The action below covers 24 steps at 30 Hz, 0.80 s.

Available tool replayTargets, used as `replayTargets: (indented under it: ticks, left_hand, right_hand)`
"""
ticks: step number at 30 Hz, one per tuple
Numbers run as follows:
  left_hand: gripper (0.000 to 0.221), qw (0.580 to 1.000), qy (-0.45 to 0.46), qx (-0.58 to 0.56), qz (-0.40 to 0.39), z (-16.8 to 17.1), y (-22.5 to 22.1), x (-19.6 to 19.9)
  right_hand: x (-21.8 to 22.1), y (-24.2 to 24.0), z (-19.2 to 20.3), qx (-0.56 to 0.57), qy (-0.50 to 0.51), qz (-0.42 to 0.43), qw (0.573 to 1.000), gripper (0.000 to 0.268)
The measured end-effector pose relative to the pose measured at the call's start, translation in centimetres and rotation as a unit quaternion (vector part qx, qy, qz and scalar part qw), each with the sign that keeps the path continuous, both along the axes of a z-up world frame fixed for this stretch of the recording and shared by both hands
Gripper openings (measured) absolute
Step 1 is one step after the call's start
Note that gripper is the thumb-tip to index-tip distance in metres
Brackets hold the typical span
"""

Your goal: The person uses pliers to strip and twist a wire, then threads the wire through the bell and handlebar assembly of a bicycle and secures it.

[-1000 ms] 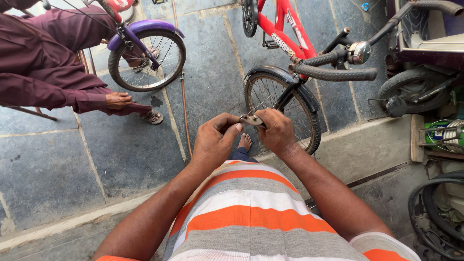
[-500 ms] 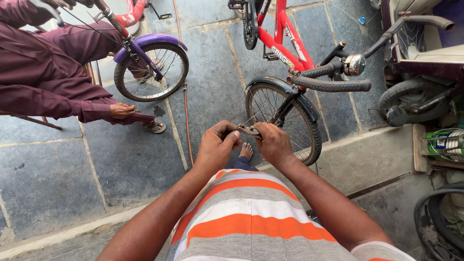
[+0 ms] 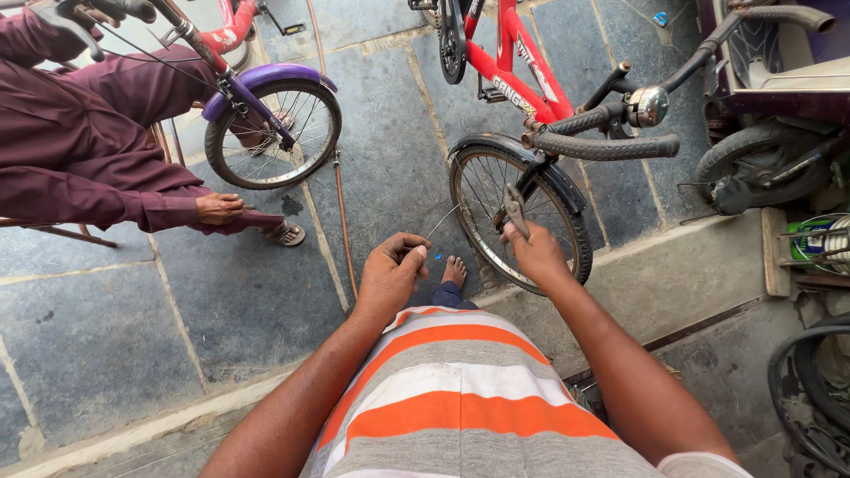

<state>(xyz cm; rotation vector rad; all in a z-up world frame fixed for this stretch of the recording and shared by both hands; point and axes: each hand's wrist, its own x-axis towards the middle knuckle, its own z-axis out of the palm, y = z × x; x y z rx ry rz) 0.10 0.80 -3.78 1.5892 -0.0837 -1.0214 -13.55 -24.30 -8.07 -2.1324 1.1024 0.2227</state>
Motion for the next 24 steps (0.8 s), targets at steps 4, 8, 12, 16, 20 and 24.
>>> replayTargets:
  ticks: [4, 8, 12, 16, 20, 24]
  left_hand:
    - [0.024, 0.998, 0.011, -0.060, 0.018, 0.1, -0.1, 0.4]
    - [0.029, 0.998, 0.006, -0.062, 0.023, 1.3, -0.3, 0.3]
    - [0.033, 0.998, 0.020, -0.057, 0.021, 2.4, -0.4, 0.4]
    - [0.036, 0.998, 0.032, -0.048, 0.027, 2.8, -0.4, 0.1]
    - [0.036, 0.998, 0.033, -0.042, 0.028, 2.5, -0.3, -0.1]
    - [0.035, 0.998, 0.046, -0.043, 0.031, 1.7, -0.2, -0.3]
  right_hand:
    - [0.1, 2.8, 2.4, -0.082, -0.054, 0.160, 0.982, 0.037]
    - [1.8, 5.3, 6.1, 0.003, 0.075, 0.172, 0.982, 0.033]
    - [2.0, 6.5, 7.1, -0.128, -0.054, 0.266, 0.954, 0.035]
    - [2.4, 6.9, 7.6, -0.178, -0.084, 0.270, 0.942, 0.041]
    - [2.8, 7.3, 8.3, -0.230, -0.088, 0.289, 0.925, 0.038]
    - [2.9, 7.5, 8.6, -0.265, -0.085, 0.296, 0.914, 0.028]
